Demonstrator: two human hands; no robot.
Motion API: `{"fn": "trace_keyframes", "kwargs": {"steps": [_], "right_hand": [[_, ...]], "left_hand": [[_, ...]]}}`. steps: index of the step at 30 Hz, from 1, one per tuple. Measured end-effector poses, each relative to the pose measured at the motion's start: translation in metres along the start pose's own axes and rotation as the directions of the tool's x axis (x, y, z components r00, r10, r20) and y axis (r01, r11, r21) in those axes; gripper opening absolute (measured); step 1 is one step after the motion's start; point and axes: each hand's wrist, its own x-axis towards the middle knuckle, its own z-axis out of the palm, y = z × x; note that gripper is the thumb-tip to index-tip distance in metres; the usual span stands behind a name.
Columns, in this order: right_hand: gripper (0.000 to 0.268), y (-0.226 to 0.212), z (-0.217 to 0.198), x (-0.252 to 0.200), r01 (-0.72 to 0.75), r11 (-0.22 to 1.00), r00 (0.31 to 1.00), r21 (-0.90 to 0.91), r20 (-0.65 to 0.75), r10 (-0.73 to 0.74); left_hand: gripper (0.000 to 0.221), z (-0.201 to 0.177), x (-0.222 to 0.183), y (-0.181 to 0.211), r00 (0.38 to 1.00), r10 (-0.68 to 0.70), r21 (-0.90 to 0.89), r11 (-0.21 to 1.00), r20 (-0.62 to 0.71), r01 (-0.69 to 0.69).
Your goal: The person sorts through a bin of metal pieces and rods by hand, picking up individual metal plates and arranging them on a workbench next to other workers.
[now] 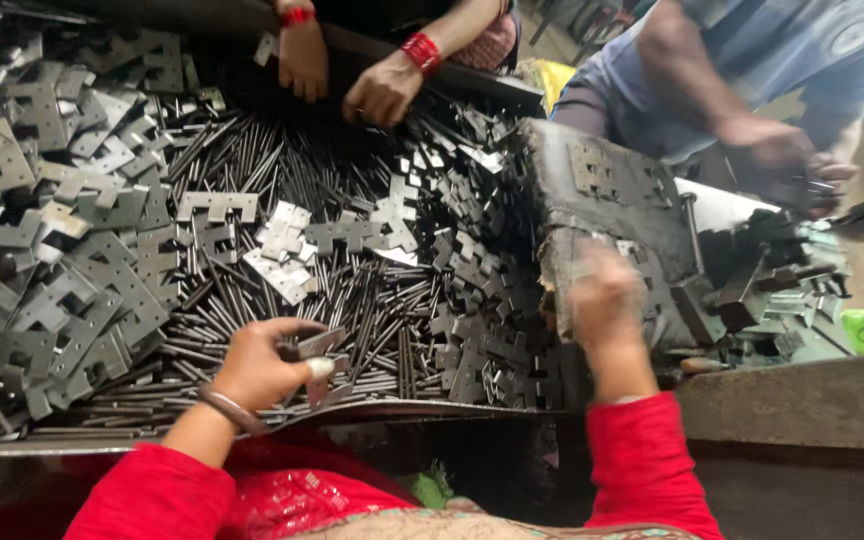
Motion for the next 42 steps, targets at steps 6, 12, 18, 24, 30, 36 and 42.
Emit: {"fn": "trace_keyframes", "kwargs": {"steps": [6, 12, 18, 24, 30, 36, 42], "right_hand": [[0.089, -0.136, -0.016, 0.007, -0.539, 0.754, 0.514, 0.375, 0.856, -0.058], [0.108, -0.099, 0.013, -0.032, -0.517, 0.653, 0.455, 0.553, 0.824, -0.338], [0.057, -0.100, 0.030, -0.049, -0.428, 0.658, 0.590, 0.620, 0.743, -0.317], [0.038, -0.092, 0.034, -0.053, -0.542, 0.550, 0.616, 0.636, 0.745, -0.256], [0.048, -0.093, 0.050, -0.024, -0.710, 0.284, 0.664, 0.644, 0.747, -0.033], [0.121, -0.120, 0.067, -0.036, -0.464, 0.841, 0.558, 0.278, 0.829, 0.034], [0.126, -0.140, 0.076, -0.040, -0.603, 0.781, 0.484, 0.159, 0.852, 0.200]], "left_hand": [[0.036, -0.043, -0.028, 0.002, 0.981, 0.095, -0.977, 0.109, -0.172, -0.182], [0.036, -0.070, -0.050, 0.019, 0.983, -0.083, -0.887, 0.448, -0.163, -0.110], [0.042, -0.017, -0.035, -0.040, 0.963, 0.095, 0.429, 0.903, -0.253, 0.023], [0.038, -0.009, -0.031, -0.069, 0.982, 0.034, 0.587, 0.805, -0.185, 0.083], [0.037, -0.011, -0.029, -0.071, 0.979, 0.044, 0.578, 0.812, -0.200, 0.081], [0.042, -0.010, -0.029, -0.073, 0.967, 0.067, 0.523, 0.849, -0.245, 0.073], [0.040, -0.010, -0.026, -0.077, 0.974, 0.067, 0.554, 0.830, -0.218, 0.066]]}}
